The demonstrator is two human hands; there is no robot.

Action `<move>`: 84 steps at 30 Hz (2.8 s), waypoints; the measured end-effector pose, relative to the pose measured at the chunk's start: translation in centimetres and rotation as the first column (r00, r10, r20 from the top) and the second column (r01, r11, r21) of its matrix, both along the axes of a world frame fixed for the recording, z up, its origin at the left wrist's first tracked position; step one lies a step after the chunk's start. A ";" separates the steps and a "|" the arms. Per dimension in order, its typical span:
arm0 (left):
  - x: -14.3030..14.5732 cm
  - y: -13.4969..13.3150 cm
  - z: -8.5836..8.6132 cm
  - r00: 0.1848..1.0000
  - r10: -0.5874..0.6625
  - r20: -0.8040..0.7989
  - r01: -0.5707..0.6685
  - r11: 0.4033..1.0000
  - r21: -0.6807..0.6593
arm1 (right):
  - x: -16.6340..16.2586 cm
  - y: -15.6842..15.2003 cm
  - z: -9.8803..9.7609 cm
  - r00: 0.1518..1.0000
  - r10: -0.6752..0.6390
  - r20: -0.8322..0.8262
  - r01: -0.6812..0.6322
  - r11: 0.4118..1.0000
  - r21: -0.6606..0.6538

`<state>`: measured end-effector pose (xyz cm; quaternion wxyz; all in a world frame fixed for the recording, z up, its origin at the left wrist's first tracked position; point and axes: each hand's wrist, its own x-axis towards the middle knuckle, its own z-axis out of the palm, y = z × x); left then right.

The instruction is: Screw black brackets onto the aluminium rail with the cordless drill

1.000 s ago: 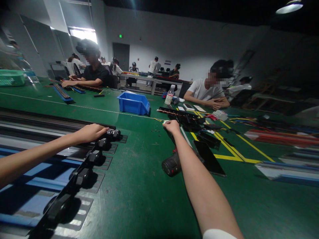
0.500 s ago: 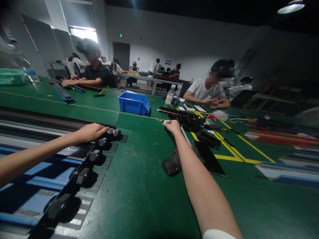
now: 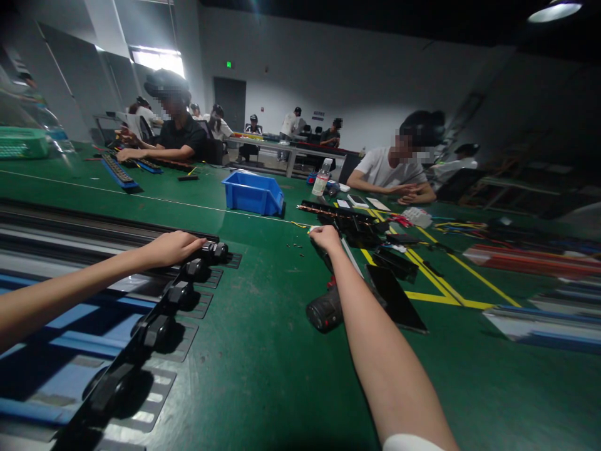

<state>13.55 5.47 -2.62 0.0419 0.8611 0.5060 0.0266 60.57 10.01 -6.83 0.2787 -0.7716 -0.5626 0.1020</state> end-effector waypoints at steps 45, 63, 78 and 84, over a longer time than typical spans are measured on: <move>0.1 -0.3 0.2 1.000 -0.018 -0.008 0.018 1.000 -0.005 | -0.3 0.2 -0.4 0.985 0.056 -0.161 -0.065 0.997 -0.051; 0.1 -0.3 0.3 0.999 -0.038 -0.031 0.038 0.999 0.013 | -1.0 -0.3 0.3 0.980 0.047 -0.191 -0.061 0.996 -0.072; 0.2 -0.4 0.4 1.000 -0.020 -0.014 0.020 1.000 0.000 | -0.7 0.1 -0.2 0.978 0.054 -0.202 -0.072 0.994 -0.083; 0.2 -0.5 0.5 1.000 -0.006 -0.013 0.006 1.000 -0.001 | -0.5 0.3 -0.2 0.982 0.060 -0.180 -0.079 0.991 -0.104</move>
